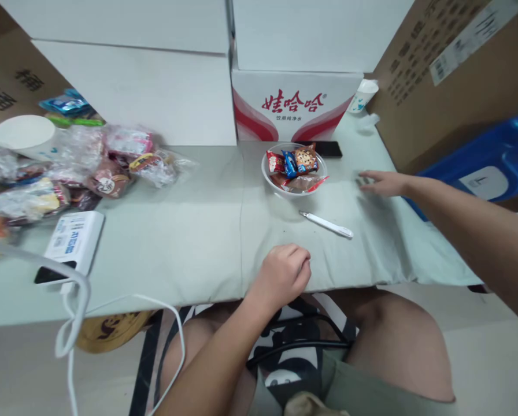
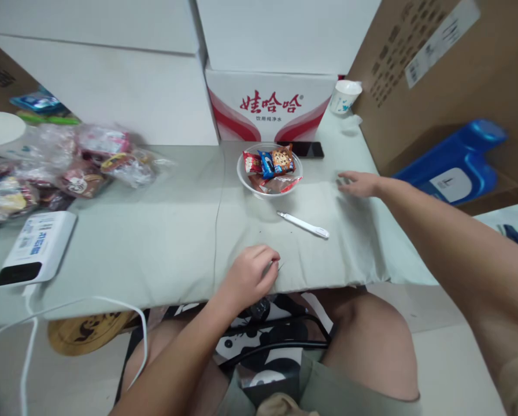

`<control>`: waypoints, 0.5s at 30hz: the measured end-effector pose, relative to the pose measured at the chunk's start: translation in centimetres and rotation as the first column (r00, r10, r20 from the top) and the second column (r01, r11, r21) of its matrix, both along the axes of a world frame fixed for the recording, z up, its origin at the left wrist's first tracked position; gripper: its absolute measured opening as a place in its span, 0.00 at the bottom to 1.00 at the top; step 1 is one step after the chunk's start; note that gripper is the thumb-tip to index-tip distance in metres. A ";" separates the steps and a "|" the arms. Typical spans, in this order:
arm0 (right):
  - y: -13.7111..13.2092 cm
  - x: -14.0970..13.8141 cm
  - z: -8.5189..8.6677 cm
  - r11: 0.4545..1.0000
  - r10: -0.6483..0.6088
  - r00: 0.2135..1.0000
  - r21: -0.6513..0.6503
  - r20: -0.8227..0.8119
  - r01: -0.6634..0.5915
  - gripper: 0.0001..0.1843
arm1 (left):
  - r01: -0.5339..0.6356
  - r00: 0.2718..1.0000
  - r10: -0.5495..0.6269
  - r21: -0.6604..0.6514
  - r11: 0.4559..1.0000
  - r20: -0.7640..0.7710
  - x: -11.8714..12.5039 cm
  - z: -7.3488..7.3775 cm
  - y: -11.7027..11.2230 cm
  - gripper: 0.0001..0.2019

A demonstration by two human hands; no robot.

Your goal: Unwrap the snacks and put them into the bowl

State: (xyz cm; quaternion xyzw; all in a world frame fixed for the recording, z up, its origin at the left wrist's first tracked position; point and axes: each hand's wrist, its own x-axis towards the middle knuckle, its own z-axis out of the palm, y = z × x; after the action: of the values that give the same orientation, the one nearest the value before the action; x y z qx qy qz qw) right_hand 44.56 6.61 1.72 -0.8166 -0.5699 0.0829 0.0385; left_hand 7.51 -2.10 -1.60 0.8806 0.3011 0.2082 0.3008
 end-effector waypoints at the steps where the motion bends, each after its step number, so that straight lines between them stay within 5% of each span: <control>1: -0.7 -0.3 0.3 0.999 0.011 1.000 -0.042 -0.013 -0.011 0.19 | 0.006 1.000 -0.006 -0.002 1.000 0.002 0.0 0.0 0.0 0.09; 4: -2.4 -1.4 2.0 0.979 0.012 0.998 -0.203 -0.058 -0.024 0.18 | 0.010 1.000 -0.010 -0.019 1.000 0.009 -0.1 -0.2 -0.1 0.10; 9: -2.7 -2.3 4.7 0.963 -0.005 1.000 -0.269 0.016 0.010 0.19 | -0.058 0.998 0.059 -0.080 0.995 0.007 -1.1 -0.4 -0.1 0.12; 15: 0.0 0.3 2.3 0.982 0.001 0.992 -0.188 0.125 0.023 0.21 | -0.120 0.970 0.087 -0.135 0.984 -0.226 -1.7 -0.3 0.8 0.07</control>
State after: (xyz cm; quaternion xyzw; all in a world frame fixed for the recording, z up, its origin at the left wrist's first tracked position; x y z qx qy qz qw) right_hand 44.89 6.65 4.00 -0.8233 -0.5561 0.0855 -0.0745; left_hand 5.80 -1.32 -1.90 0.8565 0.3928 0.1022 0.3188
